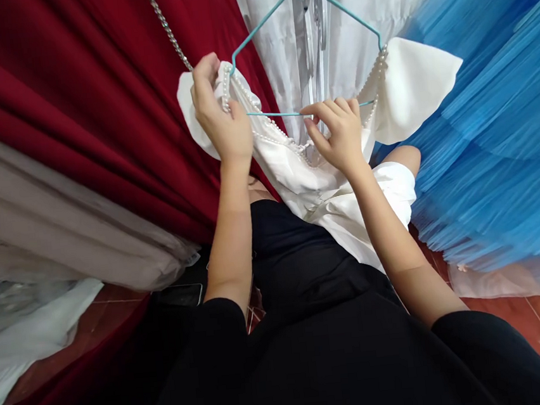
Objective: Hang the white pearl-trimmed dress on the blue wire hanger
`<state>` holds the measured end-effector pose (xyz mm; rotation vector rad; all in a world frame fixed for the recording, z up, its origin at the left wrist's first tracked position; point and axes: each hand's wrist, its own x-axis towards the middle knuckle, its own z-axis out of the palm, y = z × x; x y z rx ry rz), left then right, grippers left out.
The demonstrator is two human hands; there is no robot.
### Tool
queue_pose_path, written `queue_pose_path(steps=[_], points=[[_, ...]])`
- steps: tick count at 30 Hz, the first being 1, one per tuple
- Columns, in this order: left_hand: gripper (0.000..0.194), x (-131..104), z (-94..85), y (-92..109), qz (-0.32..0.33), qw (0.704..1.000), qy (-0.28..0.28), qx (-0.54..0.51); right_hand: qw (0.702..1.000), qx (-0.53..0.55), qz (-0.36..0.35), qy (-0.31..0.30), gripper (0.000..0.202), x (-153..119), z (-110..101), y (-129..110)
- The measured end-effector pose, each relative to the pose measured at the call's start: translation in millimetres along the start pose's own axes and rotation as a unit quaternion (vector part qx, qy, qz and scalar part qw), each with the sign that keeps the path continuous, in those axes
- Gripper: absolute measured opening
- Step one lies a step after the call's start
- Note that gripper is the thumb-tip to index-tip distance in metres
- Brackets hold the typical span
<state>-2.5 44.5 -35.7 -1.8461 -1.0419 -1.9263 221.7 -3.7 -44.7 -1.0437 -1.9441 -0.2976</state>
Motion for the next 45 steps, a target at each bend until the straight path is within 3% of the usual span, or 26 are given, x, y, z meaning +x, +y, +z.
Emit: queue_pose_path(steps=[4,7,10,13,17,21,23,25,28,32,34,36,38,39,40,43,45], points=[[0.016,34,4.3,-58,0.004,0.995,-0.059,0.084,1.0,0.0,-0.002,-0.02,0.025,3,9,5],[0.031,54,0.4,-90,-0.01,0.985,-0.07,0.159,0.999,0.001,-0.007,-0.032,0.025,7,10,16],[0.039,63,-20.3,-106,-0.042,0.986,-0.038,0.159,0.999,-0.002,-0.01,-0.04,0.022,10,3,25],[0.033,54,-47.0,-110,-0.061,0.985,-0.01,0.159,0.999,0.0,-0.013,-0.044,0.022,12,-3,30],[0.019,9,-59.2,-92,-0.047,0.986,-0.054,0.148,0.999,0.01,-0.012,-0.041,0.023,11,0,28],[0.014,-48,-44.1,-53,-0.032,0.983,-0.161,0.077,0.999,0.024,0.0,-0.029,0.023,11,8,19],[0.015,-63,-35.1,-32,-0.007,0.979,-0.203,0.019,0.999,0.03,-0.001,-0.026,0.024,10,9,17],[0.016,-62,-26.9,-9,0.015,0.975,-0.219,-0.014,0.999,0.031,-0.006,-0.026,0.024,9,7,17],[0.017,-40,-13.4,22,-0.002,0.978,-0.207,-0.015,0.999,0.029,-0.013,-0.029,0.024,7,0,19],[0.019,-16,6.1,47,-0.025,0.966,-0.256,-0.023,0.997,0.043,-0.02,-0.06,0.023,5,-15,20],[0.023,-17,12.0,51,-0.026,0.96,-0.278,-0.011,0.998,0.047,-0.03,-0.03,0.022,8,-25,25],[0.026,-22,13.7,51,-0.025,0.961,-0.274,0.024,0.996,0.02,-0.039,0.074,0.028,15,-35,38],[0.027,-26,12.3,50,-0.013,0.962,-0.267,0.061,0.983,-0.032,-0.035,0.179,0.047,24,-43,59],[0.028,-26,11.0,49,-0.004,0.961,-0.264,0.076,0.978,-0.057,-0.024,0.197,0.057,30,-47,71],[0.028,-26,9.5,47,0.004,0.961,-0.261,0.087,0.981,-0.063,-0.016,0.183,0.06,34,-50,83],[0.028,-21,4.1,42,0.02,0.961,-0.256,0.103,0.991,-0.052,0.013,0.125,0.04,48,-59,109],[0.029,-16,-0.5,39,0.022,0.96,-0.263,0.098,0.987,-0.054,0.026,0.152,0.033,57,-65,119]])
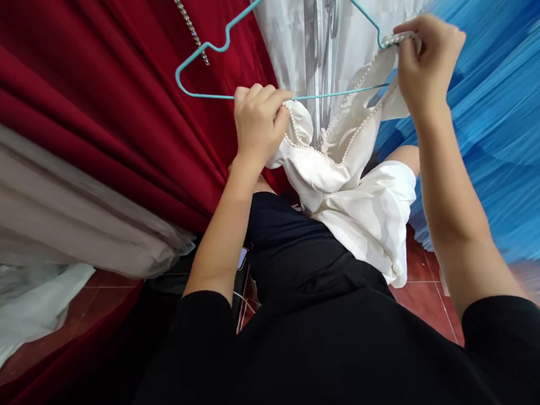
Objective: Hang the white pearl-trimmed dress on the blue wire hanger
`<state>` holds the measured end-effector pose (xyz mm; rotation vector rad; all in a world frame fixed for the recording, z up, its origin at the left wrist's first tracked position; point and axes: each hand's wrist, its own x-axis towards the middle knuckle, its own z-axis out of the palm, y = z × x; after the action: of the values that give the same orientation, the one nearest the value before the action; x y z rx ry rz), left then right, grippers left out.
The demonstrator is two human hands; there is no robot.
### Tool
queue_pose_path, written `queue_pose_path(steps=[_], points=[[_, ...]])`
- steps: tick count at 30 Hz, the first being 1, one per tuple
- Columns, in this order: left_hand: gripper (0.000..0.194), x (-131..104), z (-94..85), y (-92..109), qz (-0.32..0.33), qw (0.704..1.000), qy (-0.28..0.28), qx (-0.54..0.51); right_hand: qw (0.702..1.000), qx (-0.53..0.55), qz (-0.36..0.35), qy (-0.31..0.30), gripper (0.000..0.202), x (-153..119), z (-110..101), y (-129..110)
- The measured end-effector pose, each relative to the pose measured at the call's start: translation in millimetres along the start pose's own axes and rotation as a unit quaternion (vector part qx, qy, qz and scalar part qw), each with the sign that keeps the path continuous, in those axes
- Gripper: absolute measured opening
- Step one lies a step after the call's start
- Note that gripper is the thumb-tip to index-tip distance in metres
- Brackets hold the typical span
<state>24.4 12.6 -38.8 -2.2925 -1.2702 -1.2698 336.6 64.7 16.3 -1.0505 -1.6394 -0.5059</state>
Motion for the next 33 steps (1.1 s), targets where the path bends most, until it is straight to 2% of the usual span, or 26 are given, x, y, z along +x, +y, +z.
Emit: queue_pose_path(steps=[3,6,9,11,13,15,16,18,20,21,24,27,30,33], points=[[0.03,2,-9.3,-3,-0.005,0.999,-0.024,-0.028,0.997,-0.015,0.058,0.054,0.031,11,-5,14],[0.032,2,-15.1,-1,-0.016,0.998,-0.033,-0.051,0.99,-0.028,0.128,0.047,0.029,6,-9,32],[0.031,3,-13.4,2,-0.016,0.998,-0.027,-0.06,0.979,-0.027,0.203,0.003,0.025,-20,-14,45],[0.03,4,-8.1,4,-0.014,0.998,-0.027,-0.06,0.971,-0.007,0.229,-0.071,0.02,-42,-22,43],[0.029,4,-0.9,5,-0.015,0.998,-0.027,-0.06,0.967,0.034,0.195,-0.159,0.021,-60,-34,29],[0.029,3,5.9,7,-0.014,0.998,-0.027,-0.062,0.964,0.088,0.127,-0.215,0.018,-67,-45,8],[0.029,3,8.7,8,-0.012,0.997,-0.028,-0.064,0.966,0.115,0.089,-0.216,0.014,-66,-49,-5],[0.029,3,12.8,12,-0.007,0.997,-0.032,-0.067,0.973,0.154,0.02,-0.169,0.008,-59,-50,-31],[0.029,3,15.0,16,0.0,0.997,-0.026,-0.071,0.982,0.151,-0.028,-0.108,0.012,-49,-40,-54],[0.029,3,15.9,17,0.005,0.997,-0.02,-0.072,0.984,0.137,-0.043,-0.105,0.014,-46,-32,-62],[0.028,-4,19.5,17,0.032,0.996,0.01,-0.081,0.984,0.094,-0.03,-0.15,0.021,-45,1,-74],[0.028,-24,24.8,6,0.041,0.987,0.111,-0.109,0.987,0.088,0.001,-0.135,0.031,-54,26,-71],[0.029,-50,25.1,-13,-0.016,0.969,0.214,-0.118,0.991,0.094,-0.001,-0.097,0.028,-60,33,-67],[0.037,-61,13.8,-33,-0.108,0.956,0.239,-0.127,0.991,0.089,0.0,-0.101,0.019,-60,29,-67]])
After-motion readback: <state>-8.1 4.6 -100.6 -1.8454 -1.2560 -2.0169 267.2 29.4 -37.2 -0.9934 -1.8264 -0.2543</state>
